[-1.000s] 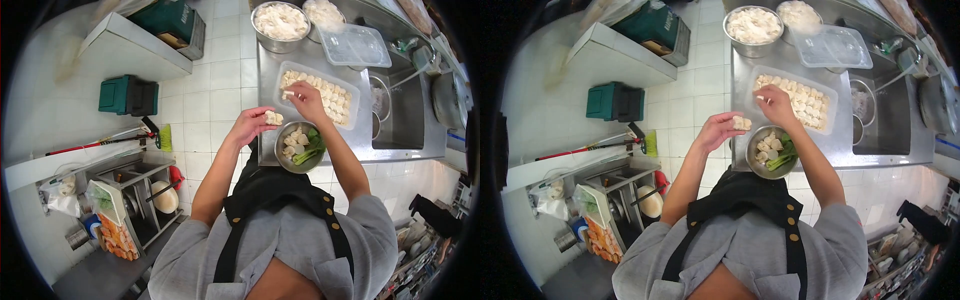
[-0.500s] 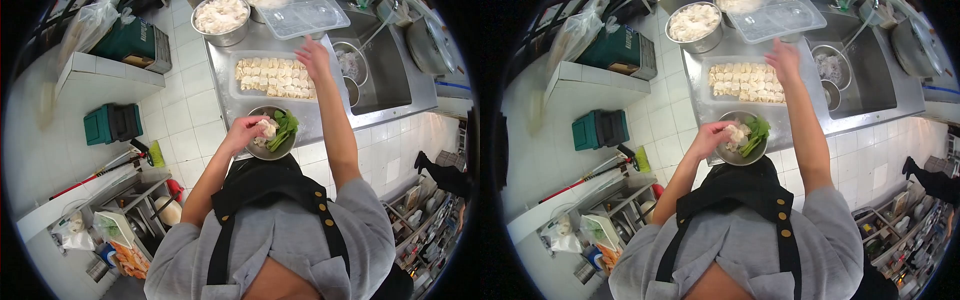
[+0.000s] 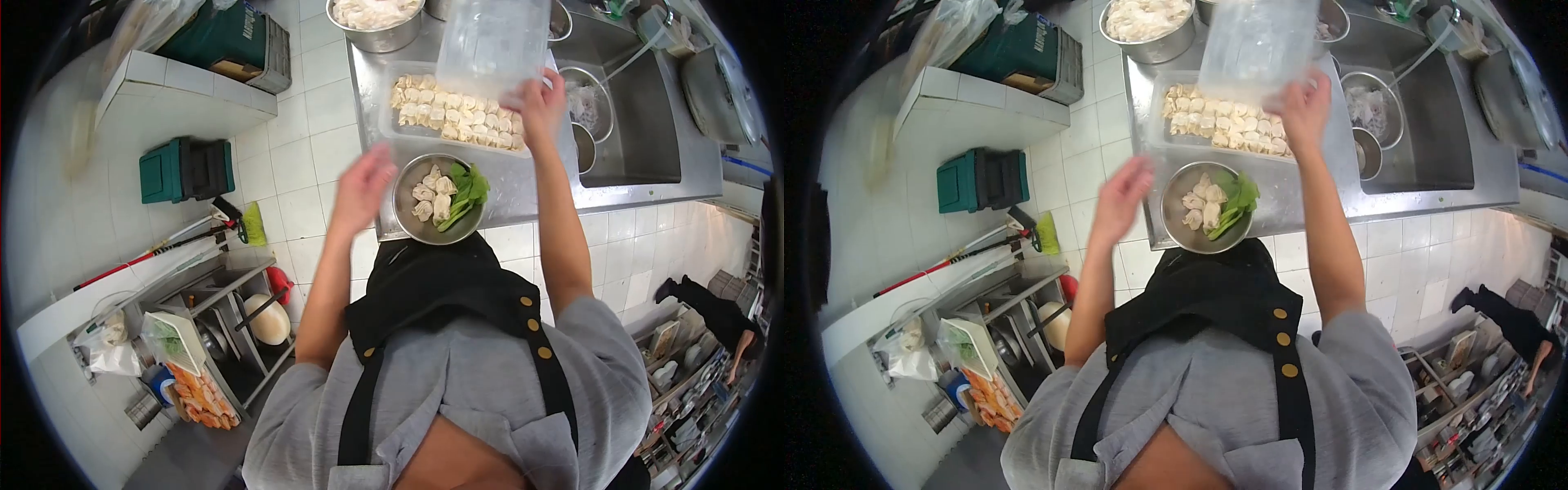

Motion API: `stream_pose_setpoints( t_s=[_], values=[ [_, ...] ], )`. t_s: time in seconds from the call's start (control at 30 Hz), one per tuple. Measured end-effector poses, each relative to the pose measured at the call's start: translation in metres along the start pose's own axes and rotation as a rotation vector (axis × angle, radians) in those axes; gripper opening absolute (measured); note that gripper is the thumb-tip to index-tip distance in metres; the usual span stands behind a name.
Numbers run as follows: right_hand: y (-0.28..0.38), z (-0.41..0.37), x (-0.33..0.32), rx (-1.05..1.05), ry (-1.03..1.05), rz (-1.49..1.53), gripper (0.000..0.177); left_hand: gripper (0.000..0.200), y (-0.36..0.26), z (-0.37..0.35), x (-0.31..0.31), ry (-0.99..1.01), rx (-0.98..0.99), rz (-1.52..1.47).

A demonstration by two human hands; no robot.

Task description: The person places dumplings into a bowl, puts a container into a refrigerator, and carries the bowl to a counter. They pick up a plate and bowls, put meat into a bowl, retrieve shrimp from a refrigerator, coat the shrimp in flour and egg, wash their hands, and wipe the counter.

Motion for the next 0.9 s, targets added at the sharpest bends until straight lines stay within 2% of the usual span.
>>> stream_pose_setpoints(
  t_s=[0.03, 0.07, 0.1, 0.17, 0.23, 0.3, 0.33, 0.37, 0.4, 0.43, 0.47, 0.5, 0.53, 0.57, 0.6, 0.7, 0.73, 0.8, 0.83, 0.9],
  values=[
    [0.016, -0.008, -0.009, 0.027, 0.132, -0.094, 0.028, 0.040, -0.001, 0.015, -0.013, 0.002, -0.054, -0.137],
    [0.022, -0.010, -0.016, 0.056, 0.263, -0.188, 0.030, 0.044, -0.008, 0.032, -0.021, -0.081, -0.041, -0.358],
    [0.020, -0.001, -0.027, 0.058, 0.270, -0.186, 0.030, 0.049, -0.012, 0.049, -0.027, -0.164, -0.024, -0.577],
    [0.012, 0.024, -0.035, 0.025, 0.495, -0.403, 0.027, 0.050, -0.013, 0.085, -0.019, -0.177, -0.062, -0.609],
    [0.006, 0.043, -0.031, 0.038, 0.539, -0.439, 0.025, 0.051, -0.012, 0.114, -0.020, -0.189, -0.080, -0.637],
    [-0.003, 0.066, -0.030, 0.054, 0.575, -0.477, 0.023, 0.035, 0.012, 0.129, -0.016, -0.126, -0.275, -0.608],
    [-0.011, 0.080, -0.032, 0.090, 0.610, -0.498, 0.025, 0.035, 0.016, 0.135, -0.014, -0.120, -0.264, -0.602],
    [-0.022, 0.088, -0.035, 0.131, 0.649, -0.519, 0.028, 0.032, 0.024, 0.137, -0.013, -0.168, -0.350, -0.400],
    [-0.029, 0.090, -0.035, 0.128, 0.650, -0.513, 0.028, 0.030, 0.024, 0.136, -0.013, -0.219, -0.435, -0.198],
    [-0.032, 0.092, -0.036, -0.061, 0.591, -0.680, 0.032, 0.030, 0.023, 0.134, -0.010, -0.222, -0.435, -0.194],
    [-0.035, 0.093, -0.038, -0.250, 0.524, -0.843, 0.036, 0.028, 0.023, 0.130, -0.005, -0.174, -0.453, 0.123],
    [-0.040, 0.088, -0.040, -0.247, 0.528, -0.841, 0.036, 0.026, 0.021, 0.128, 0.001, -0.123, -0.465, 0.438],
    [-0.038, 0.078, -0.045, -0.373, 0.384, -0.978, 0.039, 0.026, 0.030, 0.131, 0.006, -0.128, -0.471, 0.439],
    [-0.036, 0.065, -0.049, -0.500, 0.237, -1.108, 0.043, 0.025, 0.035, 0.133, 0.010, -0.181, -0.358, 0.657],
    [-0.038, 0.051, -0.055, -0.428, 0.176, -1.119, 0.044, 0.024, 0.038, 0.134, 0.015, -0.229, -0.242, 0.873],
    [-0.051, 0.015, -0.081, -0.131, 0.062, -1.144, 0.043, 0.028, 0.022, 0.130, 0.019, -0.177, -0.330, 0.840],
    [-0.051, 0.010, -0.082, -0.131, 0.068, -1.139, 0.043, 0.028, 0.027, 0.133, 0.015, -0.183, -0.334, 0.843],
    [-0.055, 0.007, -0.078, 0.053, 0.226, -1.213, 0.039, 0.029, 0.031, 0.142, 0.012, -0.021, -0.381, 0.820],
    [-0.055, 0.012, -0.073, 0.044, 0.226, -1.209, 0.039, 0.029, 0.029, 0.146, 0.011, -0.029, -0.376, 0.819],
    [-0.054, 0.023, -0.059, -0.058, 0.140, -1.222, 0.035, 0.029, 0.029, 0.147, 0.008, -0.003, -0.570, 0.515]
  ],
)
Point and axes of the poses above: each hand's wrist, its own z-axis towards the middle knuckle, its own x-axis out of the palm, y = z × x, the point moved 3 cm from there along z, towards the middle knuckle
